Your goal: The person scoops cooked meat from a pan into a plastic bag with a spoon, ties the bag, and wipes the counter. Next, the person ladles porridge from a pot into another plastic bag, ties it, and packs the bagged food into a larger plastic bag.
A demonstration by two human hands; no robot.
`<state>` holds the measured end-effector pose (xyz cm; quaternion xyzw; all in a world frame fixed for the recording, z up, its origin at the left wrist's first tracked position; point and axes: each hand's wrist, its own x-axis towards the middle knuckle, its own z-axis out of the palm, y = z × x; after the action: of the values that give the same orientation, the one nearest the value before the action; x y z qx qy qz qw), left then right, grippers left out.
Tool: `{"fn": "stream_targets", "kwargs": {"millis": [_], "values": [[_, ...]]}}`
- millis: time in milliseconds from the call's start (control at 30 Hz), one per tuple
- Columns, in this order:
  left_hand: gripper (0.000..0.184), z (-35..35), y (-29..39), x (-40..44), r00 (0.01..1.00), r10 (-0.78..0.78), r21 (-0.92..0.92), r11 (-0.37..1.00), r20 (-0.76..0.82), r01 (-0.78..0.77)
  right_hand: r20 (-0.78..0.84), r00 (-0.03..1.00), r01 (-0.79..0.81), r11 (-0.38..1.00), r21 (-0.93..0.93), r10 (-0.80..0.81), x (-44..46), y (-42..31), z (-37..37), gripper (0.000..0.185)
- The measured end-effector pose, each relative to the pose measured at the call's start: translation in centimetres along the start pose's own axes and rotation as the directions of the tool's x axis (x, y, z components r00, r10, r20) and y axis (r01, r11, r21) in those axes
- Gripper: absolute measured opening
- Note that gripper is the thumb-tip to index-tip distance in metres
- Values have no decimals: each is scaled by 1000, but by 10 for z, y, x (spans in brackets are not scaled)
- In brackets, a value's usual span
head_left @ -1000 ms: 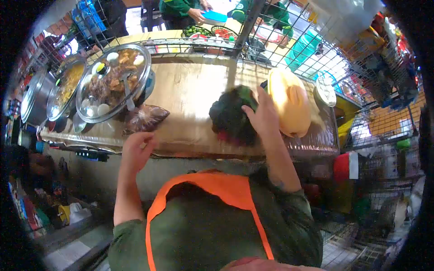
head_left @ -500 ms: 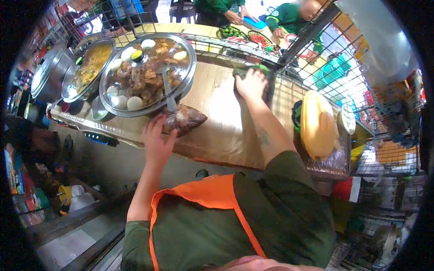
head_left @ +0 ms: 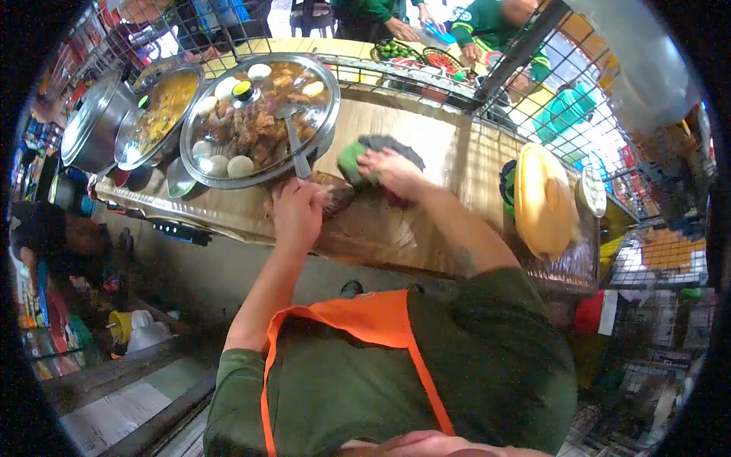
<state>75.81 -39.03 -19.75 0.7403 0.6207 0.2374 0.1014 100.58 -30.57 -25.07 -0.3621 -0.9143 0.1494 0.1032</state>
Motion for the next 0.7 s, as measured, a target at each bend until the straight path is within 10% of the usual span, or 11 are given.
{"fn": "stream_targets", "kwargs": {"millis": [33, 167, 233, 267, 367, 433, 500, 567, 600, 700], "values": [[14, 0, -4, -3, 991, 52, -29, 998, -123, -56, 15, 1000, 22, 995, -93, -21, -21, -10, 6, 39], [13, 11, -34, -16, 915, 157, -64, 979, -371, -194, -78, 986, -71, 808, 585, 144, -98, -57, 4, 36], [14, 9, -49, -18, 891, 173, -109, 965, -419, -239, 51, 846, -309, 411, 858, 530, -115, -81, -23, 30], [15, 10, -50, -19, 869, 183, -145, 950, -460, -277, 239, 585, -426, 43, 904, 775, -122, -103, -49, 33], [14, -23, -38, -25, 853, 189, -82, 962, -486, -260, 319, 345, -39, -326, 945, 883, -124, -102, -82, 27], [10, -45, -39, -37, 873, 146, -120, 967, -466, -226, -130, 373, 76, 109, 991, 918, -132, -66, -61, 29], [10, -66, -44, -53, 928, 19, -264, 956, -372, -125, -149, 210, -463, 232, 855, 966, -129, -45, -36, 30], [11, -78, -59, -69, 933, -42, -310, 948, -358, -76, -547, 614, -555, 804, 215, 569, -114, -48, 7, 34], [11, -94, -56, -79, 927, -41, -329, 940, -373, -91, -445, 750, -582, 808, -89, 490, -101, -61, 4, 33], [10, -117, -64, -107, 908, -94, -327, 944, -409, -49, -407, 741, -564, 824, 54, 534, -38, -64, 7, 34]]}}
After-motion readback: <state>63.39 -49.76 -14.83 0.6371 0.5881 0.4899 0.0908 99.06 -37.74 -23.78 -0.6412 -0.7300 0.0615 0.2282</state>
